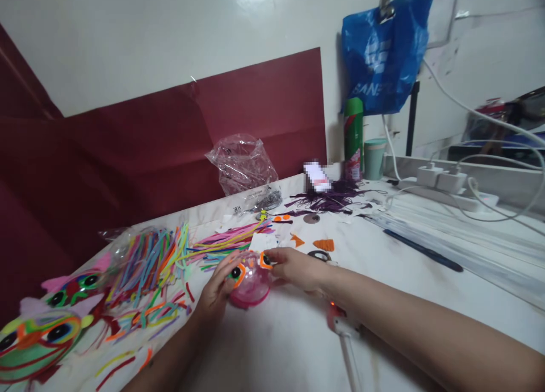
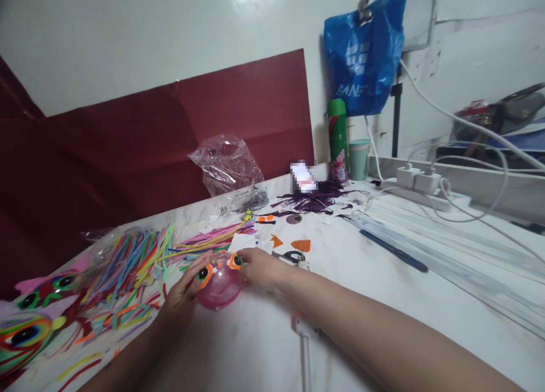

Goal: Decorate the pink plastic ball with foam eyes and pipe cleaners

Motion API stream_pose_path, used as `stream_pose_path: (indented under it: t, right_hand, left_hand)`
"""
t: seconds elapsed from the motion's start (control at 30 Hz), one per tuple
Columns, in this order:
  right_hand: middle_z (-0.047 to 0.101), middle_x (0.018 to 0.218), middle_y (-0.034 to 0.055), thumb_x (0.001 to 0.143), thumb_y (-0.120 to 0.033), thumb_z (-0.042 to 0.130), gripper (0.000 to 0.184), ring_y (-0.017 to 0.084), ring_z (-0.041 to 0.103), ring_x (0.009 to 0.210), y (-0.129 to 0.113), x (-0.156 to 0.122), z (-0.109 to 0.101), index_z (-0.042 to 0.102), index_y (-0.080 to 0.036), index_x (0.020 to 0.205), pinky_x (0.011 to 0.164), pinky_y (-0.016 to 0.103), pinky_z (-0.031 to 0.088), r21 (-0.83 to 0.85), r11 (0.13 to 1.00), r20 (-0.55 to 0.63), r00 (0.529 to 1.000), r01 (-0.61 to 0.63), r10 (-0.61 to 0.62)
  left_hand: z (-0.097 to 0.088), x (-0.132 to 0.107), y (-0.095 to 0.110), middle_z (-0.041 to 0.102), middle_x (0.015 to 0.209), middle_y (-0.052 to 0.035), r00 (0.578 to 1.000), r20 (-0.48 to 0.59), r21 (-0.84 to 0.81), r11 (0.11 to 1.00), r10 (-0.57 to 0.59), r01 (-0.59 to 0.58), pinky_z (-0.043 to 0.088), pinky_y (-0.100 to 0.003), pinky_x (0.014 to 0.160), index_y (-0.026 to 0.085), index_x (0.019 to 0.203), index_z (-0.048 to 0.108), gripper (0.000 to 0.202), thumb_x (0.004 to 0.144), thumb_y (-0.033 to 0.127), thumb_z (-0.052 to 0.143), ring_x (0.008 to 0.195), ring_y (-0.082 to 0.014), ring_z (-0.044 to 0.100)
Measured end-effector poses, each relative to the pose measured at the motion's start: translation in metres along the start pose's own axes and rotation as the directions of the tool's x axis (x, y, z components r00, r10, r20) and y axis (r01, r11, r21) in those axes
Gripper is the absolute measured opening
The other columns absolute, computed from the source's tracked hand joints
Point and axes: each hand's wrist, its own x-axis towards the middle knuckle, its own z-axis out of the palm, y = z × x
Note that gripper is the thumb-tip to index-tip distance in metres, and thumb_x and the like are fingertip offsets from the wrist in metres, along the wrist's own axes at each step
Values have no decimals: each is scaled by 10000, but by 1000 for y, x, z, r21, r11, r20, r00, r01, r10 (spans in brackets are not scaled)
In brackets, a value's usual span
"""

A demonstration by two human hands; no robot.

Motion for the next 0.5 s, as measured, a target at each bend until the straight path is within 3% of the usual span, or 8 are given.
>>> stream_pose_path:
  t: [0.17,0.37,0.5]
  right_hand:
    - [718,745,28,706,-118,559,278,171,663,681,-5,-4,3,711,-159,936,600,251,524,-23,999,95,995,-24,26]
    - [730,825,41,708,-119,568,332,200,669,770,-8,-3,0,691,-165,1013,700,296,532,-159,987,80,996,-14,27]
    - [653,1168,158,702,-103,578,495,315,582,1096,-15,-9,0,610,-133,1195,961,456,432,-329,943,4,999,44,-45]
  left_hand:
    - [1,0,1,461,1439,-103,1000,7,-1,1000,-5,5,249,-476,1134,244,1227,604,448,886,501,470,1376,-290,333]
    - [3,1,5,488,1418,-98,1000,-9,-32,999,-20,19,260,-497,1123,246,1196,630,460,857,529,503,1361,-309,351]
    - [6,1,6,497,1408,-104,1000,-14,-14,1000,-11,11,265,-484,1122,245,1196,632,452,863,520,499,1344,-302,379]
